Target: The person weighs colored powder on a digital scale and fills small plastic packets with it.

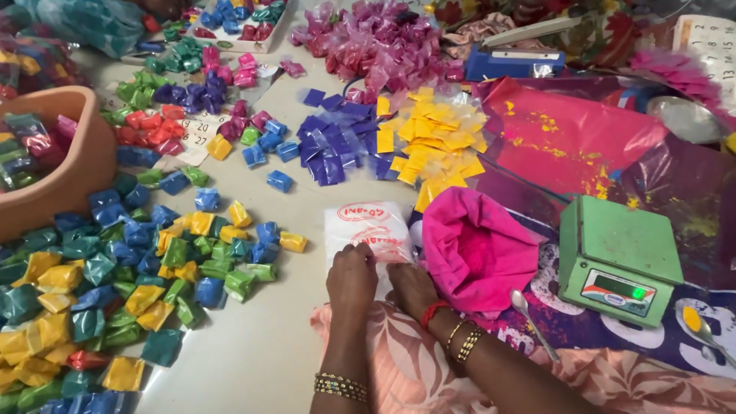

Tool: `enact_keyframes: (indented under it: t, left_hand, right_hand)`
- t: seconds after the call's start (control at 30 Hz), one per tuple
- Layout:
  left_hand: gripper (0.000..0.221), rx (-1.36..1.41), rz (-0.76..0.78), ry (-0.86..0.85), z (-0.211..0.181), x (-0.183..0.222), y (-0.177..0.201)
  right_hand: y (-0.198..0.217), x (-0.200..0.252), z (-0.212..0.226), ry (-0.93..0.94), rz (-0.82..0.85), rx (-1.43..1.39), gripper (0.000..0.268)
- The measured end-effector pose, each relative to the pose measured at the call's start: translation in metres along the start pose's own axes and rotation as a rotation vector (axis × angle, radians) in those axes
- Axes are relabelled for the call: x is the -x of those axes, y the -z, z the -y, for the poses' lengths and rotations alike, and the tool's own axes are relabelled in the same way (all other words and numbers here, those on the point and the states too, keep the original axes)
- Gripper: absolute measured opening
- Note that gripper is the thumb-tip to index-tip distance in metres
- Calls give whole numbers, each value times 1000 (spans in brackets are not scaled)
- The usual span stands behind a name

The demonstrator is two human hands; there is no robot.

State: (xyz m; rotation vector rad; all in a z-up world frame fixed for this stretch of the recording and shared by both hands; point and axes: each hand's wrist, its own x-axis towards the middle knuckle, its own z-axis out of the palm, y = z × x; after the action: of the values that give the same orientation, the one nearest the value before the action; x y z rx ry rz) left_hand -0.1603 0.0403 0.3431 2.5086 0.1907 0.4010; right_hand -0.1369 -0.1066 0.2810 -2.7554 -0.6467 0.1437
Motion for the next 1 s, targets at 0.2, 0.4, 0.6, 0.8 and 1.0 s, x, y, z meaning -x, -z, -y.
enact_keyframes:
  t: [0.2,0.4,0.6,0.8,1.0]
  left_hand:
    - [8,5,45,44,-2,1,5]
    - [7,7,75,88,-4,-2,6]
    - [7,10,53,92,-1,-1,4]
    - [6,11,48,76,-1,-1,5]
    - [5,-3,125,130,-1,-3,7]
  right_hand:
    - [-25,-3,-13,-46,-131,-261,29]
    - [3,11,1,-90,-148,-315,29]
    - [12,16,6,-124,-63,-271,26]
    - [-8,11,-8,-73,-69,-347,31]
    - [9,23,0,-43,-238,-448,18]
